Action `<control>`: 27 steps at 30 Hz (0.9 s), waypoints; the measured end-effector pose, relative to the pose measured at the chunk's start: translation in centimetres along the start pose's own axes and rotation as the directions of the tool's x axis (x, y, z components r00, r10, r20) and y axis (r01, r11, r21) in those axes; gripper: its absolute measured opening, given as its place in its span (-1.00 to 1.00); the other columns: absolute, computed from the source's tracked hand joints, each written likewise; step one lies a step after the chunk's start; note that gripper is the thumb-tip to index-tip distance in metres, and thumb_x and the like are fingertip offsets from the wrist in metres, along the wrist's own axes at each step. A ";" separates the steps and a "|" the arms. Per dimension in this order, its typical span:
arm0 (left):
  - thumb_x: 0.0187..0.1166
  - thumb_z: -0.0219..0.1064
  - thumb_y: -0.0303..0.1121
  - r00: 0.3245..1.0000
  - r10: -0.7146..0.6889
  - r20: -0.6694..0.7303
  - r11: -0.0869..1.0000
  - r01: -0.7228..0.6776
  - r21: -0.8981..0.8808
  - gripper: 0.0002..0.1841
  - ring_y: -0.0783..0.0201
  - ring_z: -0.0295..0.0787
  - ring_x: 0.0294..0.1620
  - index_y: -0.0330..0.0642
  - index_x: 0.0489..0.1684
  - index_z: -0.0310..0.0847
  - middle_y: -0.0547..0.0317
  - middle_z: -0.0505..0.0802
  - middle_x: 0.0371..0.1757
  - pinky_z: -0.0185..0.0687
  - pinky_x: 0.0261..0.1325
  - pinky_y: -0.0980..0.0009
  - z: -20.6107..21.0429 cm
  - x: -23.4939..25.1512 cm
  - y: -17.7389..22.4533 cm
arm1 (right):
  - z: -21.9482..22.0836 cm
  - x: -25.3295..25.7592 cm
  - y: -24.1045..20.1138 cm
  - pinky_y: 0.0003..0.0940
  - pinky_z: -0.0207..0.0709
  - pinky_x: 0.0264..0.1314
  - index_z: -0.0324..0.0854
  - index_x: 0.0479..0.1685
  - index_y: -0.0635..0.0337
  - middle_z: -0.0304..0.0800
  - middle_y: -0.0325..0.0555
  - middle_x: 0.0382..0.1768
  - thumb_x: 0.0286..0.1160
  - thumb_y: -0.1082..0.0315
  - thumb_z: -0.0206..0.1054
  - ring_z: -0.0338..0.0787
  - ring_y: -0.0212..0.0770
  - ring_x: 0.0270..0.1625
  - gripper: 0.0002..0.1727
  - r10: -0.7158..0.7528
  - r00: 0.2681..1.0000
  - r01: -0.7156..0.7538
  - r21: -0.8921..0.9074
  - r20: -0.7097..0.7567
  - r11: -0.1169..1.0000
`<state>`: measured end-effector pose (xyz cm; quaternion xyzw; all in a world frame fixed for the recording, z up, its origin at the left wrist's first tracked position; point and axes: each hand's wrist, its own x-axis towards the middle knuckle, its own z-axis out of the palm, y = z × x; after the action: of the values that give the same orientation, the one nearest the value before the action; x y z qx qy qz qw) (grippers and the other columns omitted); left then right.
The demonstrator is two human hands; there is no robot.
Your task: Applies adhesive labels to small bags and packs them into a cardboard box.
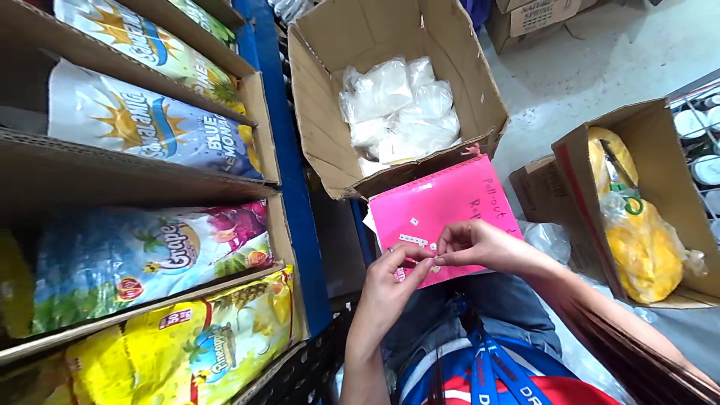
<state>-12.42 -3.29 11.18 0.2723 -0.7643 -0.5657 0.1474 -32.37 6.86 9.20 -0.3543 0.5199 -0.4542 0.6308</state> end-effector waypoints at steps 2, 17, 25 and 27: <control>0.57 0.41 -0.37 1.000 -0.001 0.003 1.000 0.001 -0.004 -0.84 0.59 0.78 -0.07 -0.29 -0.17 0.82 0.23 0.86 -0.07 0.72 0.03 0.67 0.0 0.0 0.2 | 0.1 -0.1 -0.2 -0.75 0.43 -0.32 0.66 -0.24 0.14 0.62 -0.54 -0.50 0.45 0.41 0.49 0.55 -0.70 -0.45 -0.91 -0.018 1.000 0.018 0.012 -0.007 1.000; 0.56 0.36 -0.43 1.000 0.004 -0.006 0.991 -0.005 -0.133 -0.88 0.62 0.76 -0.14 -0.32 -0.21 0.74 0.31 0.83 -0.15 0.73 -0.02 0.66 0.7 0.2 1.0 | 0.2 -0.8 -0.6 -0.74 0.52 -0.25 0.63 -0.27 0.06 0.69 -0.55 -0.47 0.46 0.45 0.44 0.64 -0.69 -0.39 -0.91 -0.061 0.998 0.059 0.196 0.006 0.979; 0.53 0.35 -0.45 0.996 0.023 -0.085 0.995 -0.031 -0.094 -0.90 0.63 0.75 -0.17 -0.31 -0.25 0.74 0.31 0.83 -0.18 0.71 -0.06 0.68 1.4 0.4 1.5 | -0.3 -1.1 -0.3 -0.78 0.22 -0.52 0.69 -0.20 0.06 0.67 -0.59 -0.47 0.69 0.37 0.21 0.39 -0.74 -0.58 -0.85 -0.045 0.999 0.041 0.259 0.007 0.965; 0.51 0.37 -0.45 0.993 0.063 -0.100 0.997 -0.067 -0.029 -0.89 0.63 0.75 -0.16 -0.32 -0.26 0.76 0.28 0.83 -0.18 0.70 -0.04 0.69 1.5 0.5 1.5 | -0.5 -1.2 -0.3 -0.78 0.23 -0.52 0.70 -0.25 0.04 0.66 -0.60 -0.51 0.68 0.37 0.22 0.39 -0.75 -0.59 -0.84 -0.027 0.999 0.014 0.249 0.048 0.968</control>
<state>-13.97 -2.05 12.10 0.2726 -0.7554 -0.5585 0.2077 -32.94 7.91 9.78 -0.2894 0.4391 -0.5130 0.6784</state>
